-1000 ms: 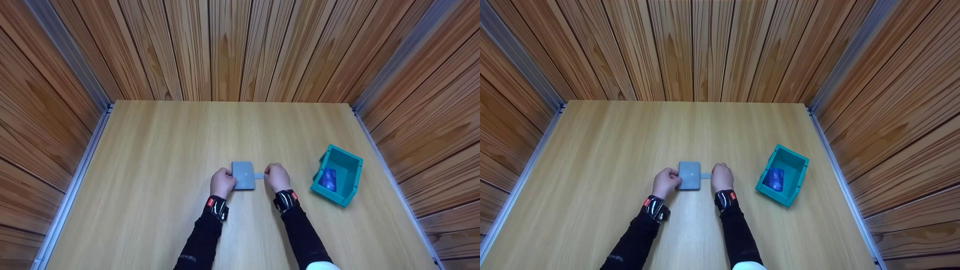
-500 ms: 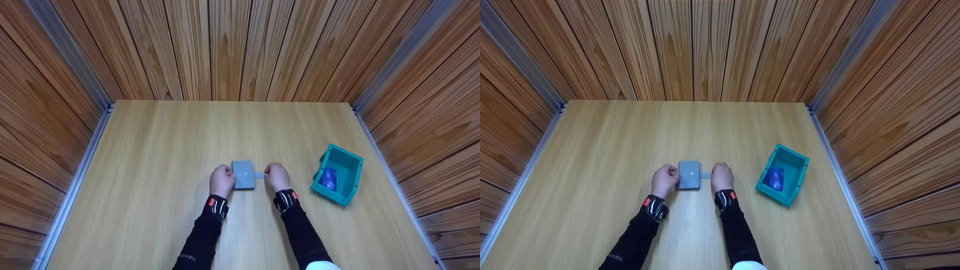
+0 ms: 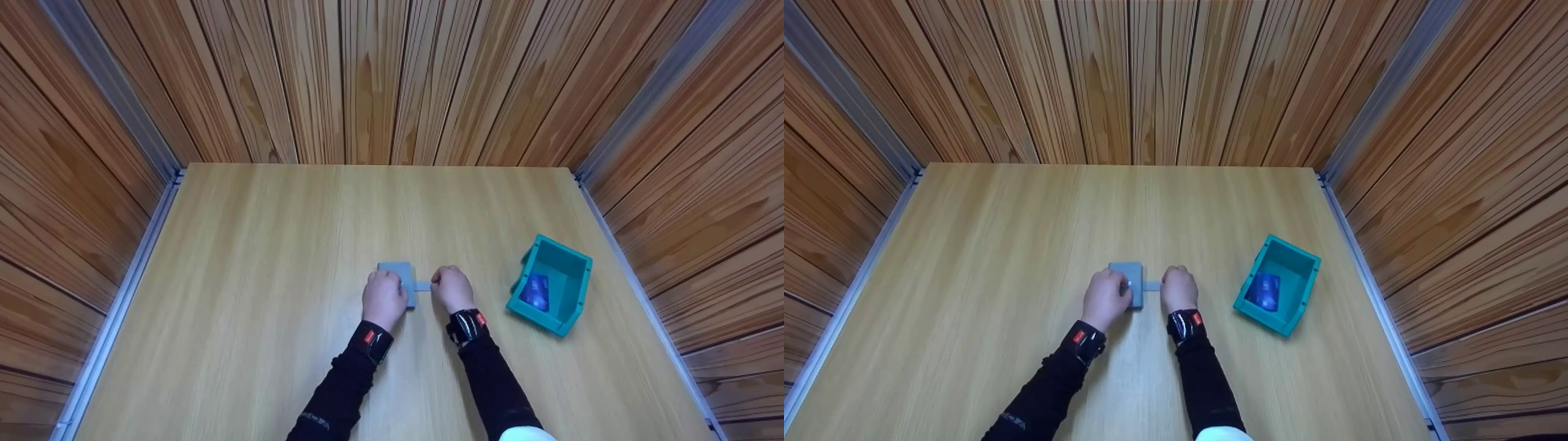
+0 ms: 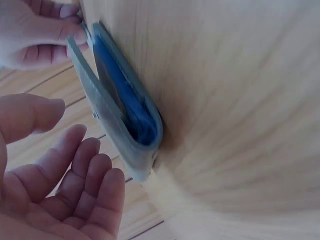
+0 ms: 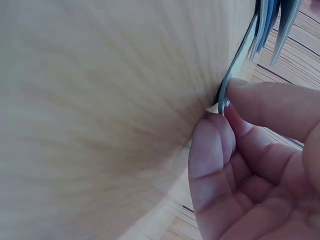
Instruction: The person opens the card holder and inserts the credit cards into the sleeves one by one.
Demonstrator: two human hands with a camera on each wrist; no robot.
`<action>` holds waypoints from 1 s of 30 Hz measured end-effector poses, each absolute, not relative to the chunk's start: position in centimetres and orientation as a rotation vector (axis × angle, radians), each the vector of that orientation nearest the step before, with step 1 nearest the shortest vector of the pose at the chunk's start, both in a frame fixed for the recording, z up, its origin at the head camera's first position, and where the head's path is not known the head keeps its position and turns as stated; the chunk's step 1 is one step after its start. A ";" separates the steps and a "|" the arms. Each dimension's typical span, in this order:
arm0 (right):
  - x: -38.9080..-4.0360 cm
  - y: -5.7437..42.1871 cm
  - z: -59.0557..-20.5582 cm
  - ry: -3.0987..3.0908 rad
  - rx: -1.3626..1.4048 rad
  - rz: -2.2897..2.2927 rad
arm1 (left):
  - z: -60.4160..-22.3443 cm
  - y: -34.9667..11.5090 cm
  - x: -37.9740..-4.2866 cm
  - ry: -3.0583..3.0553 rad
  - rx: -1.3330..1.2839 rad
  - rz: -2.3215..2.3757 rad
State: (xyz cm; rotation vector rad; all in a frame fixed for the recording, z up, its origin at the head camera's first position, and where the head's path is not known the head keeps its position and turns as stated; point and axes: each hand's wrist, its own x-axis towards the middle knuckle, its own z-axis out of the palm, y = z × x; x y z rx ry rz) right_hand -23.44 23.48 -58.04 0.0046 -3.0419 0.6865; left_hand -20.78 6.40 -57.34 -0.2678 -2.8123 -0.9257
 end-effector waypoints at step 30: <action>-23.5 23.5 -57.9 -3.068 -0.047 0.716 | -58.4 8.7 -20.1 -2.864 -0.501 -0.548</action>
